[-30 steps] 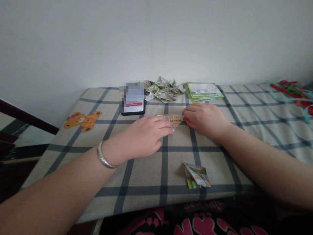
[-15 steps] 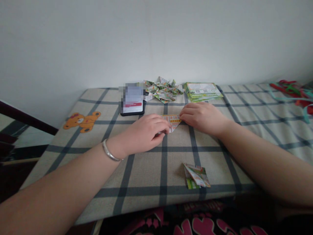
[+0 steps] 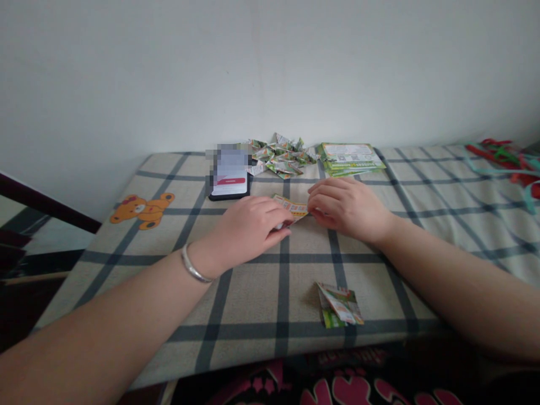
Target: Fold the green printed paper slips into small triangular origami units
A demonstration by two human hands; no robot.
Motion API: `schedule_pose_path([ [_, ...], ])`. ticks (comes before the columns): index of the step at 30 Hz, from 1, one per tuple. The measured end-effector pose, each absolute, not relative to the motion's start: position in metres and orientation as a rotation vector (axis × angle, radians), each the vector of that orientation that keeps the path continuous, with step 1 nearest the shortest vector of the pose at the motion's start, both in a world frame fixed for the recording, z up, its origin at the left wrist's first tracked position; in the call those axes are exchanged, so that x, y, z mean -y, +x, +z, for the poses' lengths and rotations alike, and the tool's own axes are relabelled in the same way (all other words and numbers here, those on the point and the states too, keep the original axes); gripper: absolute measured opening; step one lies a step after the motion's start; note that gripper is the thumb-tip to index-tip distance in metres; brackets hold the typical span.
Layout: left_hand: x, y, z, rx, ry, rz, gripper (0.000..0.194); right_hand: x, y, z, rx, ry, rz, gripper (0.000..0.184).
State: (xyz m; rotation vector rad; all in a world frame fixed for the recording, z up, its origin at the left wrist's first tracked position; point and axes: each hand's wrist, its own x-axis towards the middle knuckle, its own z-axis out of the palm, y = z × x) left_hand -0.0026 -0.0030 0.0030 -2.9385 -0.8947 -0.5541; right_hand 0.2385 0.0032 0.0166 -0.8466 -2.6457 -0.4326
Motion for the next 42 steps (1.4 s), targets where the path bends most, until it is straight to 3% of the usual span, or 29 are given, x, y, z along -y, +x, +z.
schedule_pose_path([
  [16, 0.006, 0.000, 0.004, 1.021, -2.804, -0.653, 0.014, 0.002, 0.229, 0.011, 2.448, -0.836, -0.001, 0.016],
  [20, 0.003, -0.001, 0.002, 1.056, -2.780, -0.763, 0.012, 0.003, 0.230, 0.011, 2.421, -0.886, 0.023, 0.021],
  [32, 0.000, -0.002, 0.004, 0.998, -2.842, -0.983, 0.010, -0.008, 0.238, 0.006, 2.545, -0.796, 0.004, 0.007],
  [42, -0.002, -0.004, 0.002, 0.935, -2.876, -0.823, 0.015, -0.007, 0.234, 0.010, 2.614, -0.561, -0.020, 0.013],
])
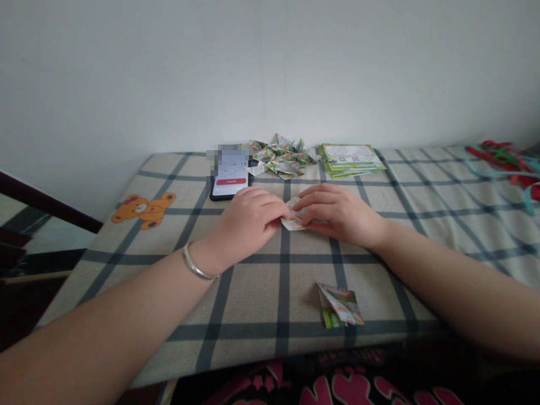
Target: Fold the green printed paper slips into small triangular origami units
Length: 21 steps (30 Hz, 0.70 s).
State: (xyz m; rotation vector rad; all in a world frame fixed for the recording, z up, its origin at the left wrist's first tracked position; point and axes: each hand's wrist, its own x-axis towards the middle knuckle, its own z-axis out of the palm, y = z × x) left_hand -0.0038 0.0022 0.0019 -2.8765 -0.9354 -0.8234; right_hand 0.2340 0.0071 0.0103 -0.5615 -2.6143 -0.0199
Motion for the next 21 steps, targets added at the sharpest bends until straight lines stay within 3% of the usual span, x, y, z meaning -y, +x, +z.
schedule_pose_path([
  [11, 0.0073, -0.0059, 0.0039, 0.863, -2.827, -0.544, 0.012, -0.0042, 0.2341, 0.0103, 2.600, -0.605, -0.147, 0.014],
  [21, 0.0073, -0.0059, 0.0060, 1.014, -2.939, -0.721, 0.005, -0.0087, 0.2399, 0.0079, 2.522, -0.782, -0.086, 0.013],
])
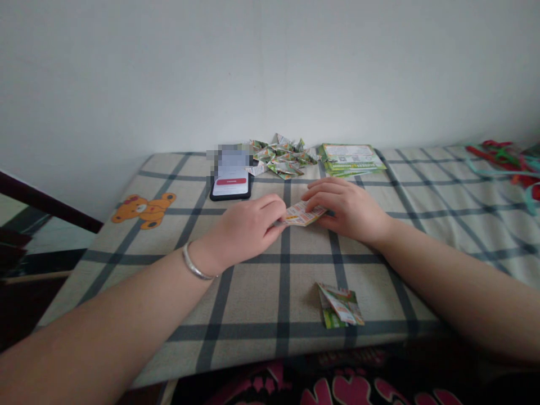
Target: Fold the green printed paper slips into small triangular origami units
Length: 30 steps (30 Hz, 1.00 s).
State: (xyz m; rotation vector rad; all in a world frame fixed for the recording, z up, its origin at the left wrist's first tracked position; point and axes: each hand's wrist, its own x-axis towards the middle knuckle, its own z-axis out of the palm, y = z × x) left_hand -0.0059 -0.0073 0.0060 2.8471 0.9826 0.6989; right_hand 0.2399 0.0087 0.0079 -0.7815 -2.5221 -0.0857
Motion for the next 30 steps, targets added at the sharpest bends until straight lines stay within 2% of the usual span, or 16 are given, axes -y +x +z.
schedule_pose_path([
  [6, 0.0062, -0.0066, 0.0070, -0.947, 2.690, 0.837, 0.010, -0.0062, 0.2395, 0.0077, 2.444, -0.888, 0.094, 0.009],
  [11, 0.0081, -0.0077, 0.0071, -1.117, 2.611, 0.872, 0.015, -0.0038, 0.2373, 0.0090, 2.375, -0.982, 0.207, 0.011],
  [18, 0.0079, -0.0057, 0.0057, -1.308, 2.605, 1.045, 0.012, -0.0023, 0.2349, 0.0079, 2.274, -1.156, 0.319, 0.012],
  [24, 0.0041, -0.0041, 0.0025, -1.348, 2.489, 0.916, 0.018, -0.0034, 0.2335, 0.0049, 2.223, -1.276, 0.382, 0.015],
  [30, 0.0043, -0.0027, 0.0038, -1.388, 2.457, 0.857, 0.037, -0.0045, 0.2320, 0.0017, 2.164, -1.317, 0.491, 0.019],
])
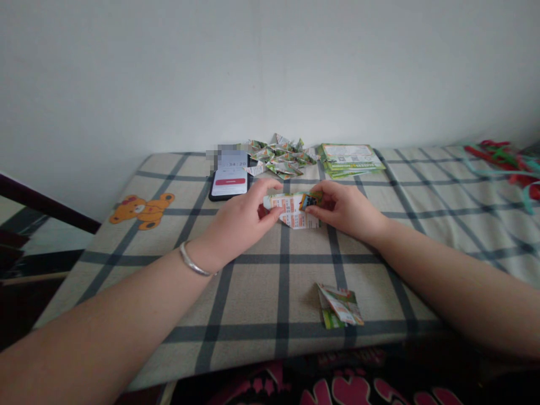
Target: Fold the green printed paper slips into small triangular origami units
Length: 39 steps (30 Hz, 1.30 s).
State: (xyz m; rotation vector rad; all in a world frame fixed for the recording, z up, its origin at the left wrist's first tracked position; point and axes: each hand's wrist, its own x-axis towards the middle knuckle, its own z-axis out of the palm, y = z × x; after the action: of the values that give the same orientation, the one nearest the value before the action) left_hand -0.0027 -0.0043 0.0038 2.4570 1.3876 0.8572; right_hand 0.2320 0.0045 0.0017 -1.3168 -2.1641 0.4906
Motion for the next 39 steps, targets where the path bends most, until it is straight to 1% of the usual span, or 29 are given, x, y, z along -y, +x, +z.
schedule_pose_path([
  [8, 0.0016, -0.0028, -0.0004, -1.387, 2.559, 0.721, 0.039, -0.0066, 0.2290, 0.0016, 2.129, -1.439, 0.457, 0.031],
  [15, 0.0002, -0.0047, -0.0057, -1.290, 2.668, 0.834, 0.044, -0.0090, 0.2295, 0.0000, 2.152, -1.437, 0.469, 0.034],
  [18, -0.0009, -0.0061, -0.0052, -1.242, 2.707, 0.803, 0.038, -0.0092, 0.2302, -0.0004, 2.161, -1.433, 0.465, 0.036],
  [22, -0.0022, -0.0068, -0.0049, -0.981, 2.916, 0.717, 0.027, -0.0094, 0.2309, -0.0011, 2.169, -1.417, 0.456, 0.038],
  [26, -0.0003, -0.0058, -0.0023, -0.831, 3.092, 0.605, 0.020, -0.0096, 0.2314, -0.0015, 2.173, -1.391, 0.446, 0.034],
  [31, 0.0011, -0.0050, 0.0014, -0.746, 3.145, 0.580, 0.021, -0.0096, 0.2321, -0.0020, 2.170, -1.381, 0.470, 0.031],
  [36, 0.0012, -0.0050, -0.0007, -0.759, 3.090, 0.549, 0.023, -0.0094, 0.2335, 0.0003, 2.130, -1.368, 0.548, 0.012],
  [39, 0.0009, -0.0050, -0.0022, -0.771, 3.046, 0.543, 0.022, -0.0081, 0.2364, 0.0063, 2.187, -1.317, 0.643, 0.009],
])
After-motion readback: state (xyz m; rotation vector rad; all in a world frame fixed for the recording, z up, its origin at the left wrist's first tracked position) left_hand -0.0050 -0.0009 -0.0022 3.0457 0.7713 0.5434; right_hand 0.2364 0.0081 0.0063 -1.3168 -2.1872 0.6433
